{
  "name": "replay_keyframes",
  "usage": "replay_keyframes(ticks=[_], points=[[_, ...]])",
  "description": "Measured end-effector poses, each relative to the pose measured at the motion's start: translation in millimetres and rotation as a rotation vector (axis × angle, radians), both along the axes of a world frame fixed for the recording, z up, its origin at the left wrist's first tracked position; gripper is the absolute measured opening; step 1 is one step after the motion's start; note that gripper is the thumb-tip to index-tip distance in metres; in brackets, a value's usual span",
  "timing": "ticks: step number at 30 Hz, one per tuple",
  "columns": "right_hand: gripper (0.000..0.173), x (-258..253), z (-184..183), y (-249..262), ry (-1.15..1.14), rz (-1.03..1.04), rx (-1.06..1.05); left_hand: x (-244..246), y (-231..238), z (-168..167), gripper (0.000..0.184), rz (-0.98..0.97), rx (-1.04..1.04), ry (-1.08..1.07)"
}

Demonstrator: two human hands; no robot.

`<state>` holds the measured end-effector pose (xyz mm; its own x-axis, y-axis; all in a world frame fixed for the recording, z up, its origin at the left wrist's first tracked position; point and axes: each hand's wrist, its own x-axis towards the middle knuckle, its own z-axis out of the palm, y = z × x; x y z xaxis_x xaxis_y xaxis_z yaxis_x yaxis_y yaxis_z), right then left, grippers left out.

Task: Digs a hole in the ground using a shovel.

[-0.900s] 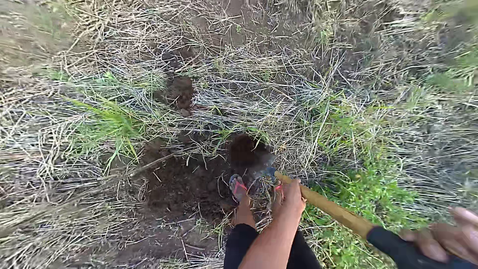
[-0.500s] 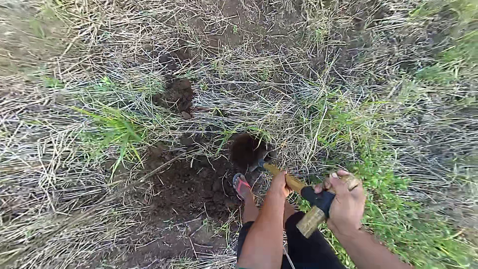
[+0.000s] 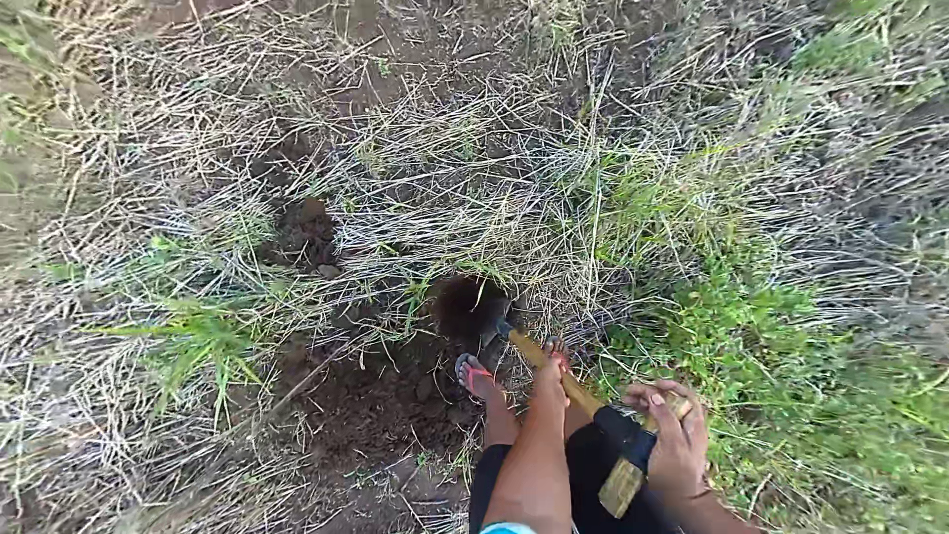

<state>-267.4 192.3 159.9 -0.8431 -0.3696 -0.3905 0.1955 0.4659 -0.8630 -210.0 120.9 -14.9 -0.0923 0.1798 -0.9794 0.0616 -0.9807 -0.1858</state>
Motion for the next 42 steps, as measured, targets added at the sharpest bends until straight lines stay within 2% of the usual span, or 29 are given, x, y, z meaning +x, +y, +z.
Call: replay_keyframes(ticks=[5, 9, 11, 16, 22, 29, 32, 36, 39, 42], points=[[0.041, -14, -10, 46, -0.037, -0.014, 0.001, -16, 23, 4, 0.023, -0.062, 0.001, -0.016], [0.043, -37, -30, 93, -0.044, -0.012, -0.023, -37, 55, -8, 0.023, -0.083, -0.011, -0.085], [0.043, -64, -48, 114, -0.045, -0.018, -0.014, -59, 77, -37, 0.020, -0.051, -0.045, -0.093], [0.042, -114, -82, 171, -0.081, -0.025, 0.048, -98, 127, -80, 0.020, -0.059, -0.076, -0.191], [0.036, -140, -129, 256, -0.160, -0.095, 0.176, -120, 198, -133, 0.021, -0.077, -0.137, -0.270], [0.034, -169, -209, 337, -0.198, -0.131, 0.269, -138, 254, -192, 0.023, -0.131, -0.239, -0.302], [0.036, -191, -244, 353, -0.222, -0.152, 0.325, -152, 265, -219, 0.027, -0.168, -0.269, -0.331], [0.038, -208, -264, 368, -0.241, -0.157, 0.406, -153, 281, -236, 0.033, -0.223, -0.279, -0.348], [0.041, -204, -251, 347, -0.257, -0.186, 0.564, -149, 271, -239, 0.035, -0.187, -0.222, -0.356], [0.044, -172, -214, 296, -0.301, -0.335, 0.667, -128, 224, -238, 0.016, -0.116, -0.198, -0.346]])
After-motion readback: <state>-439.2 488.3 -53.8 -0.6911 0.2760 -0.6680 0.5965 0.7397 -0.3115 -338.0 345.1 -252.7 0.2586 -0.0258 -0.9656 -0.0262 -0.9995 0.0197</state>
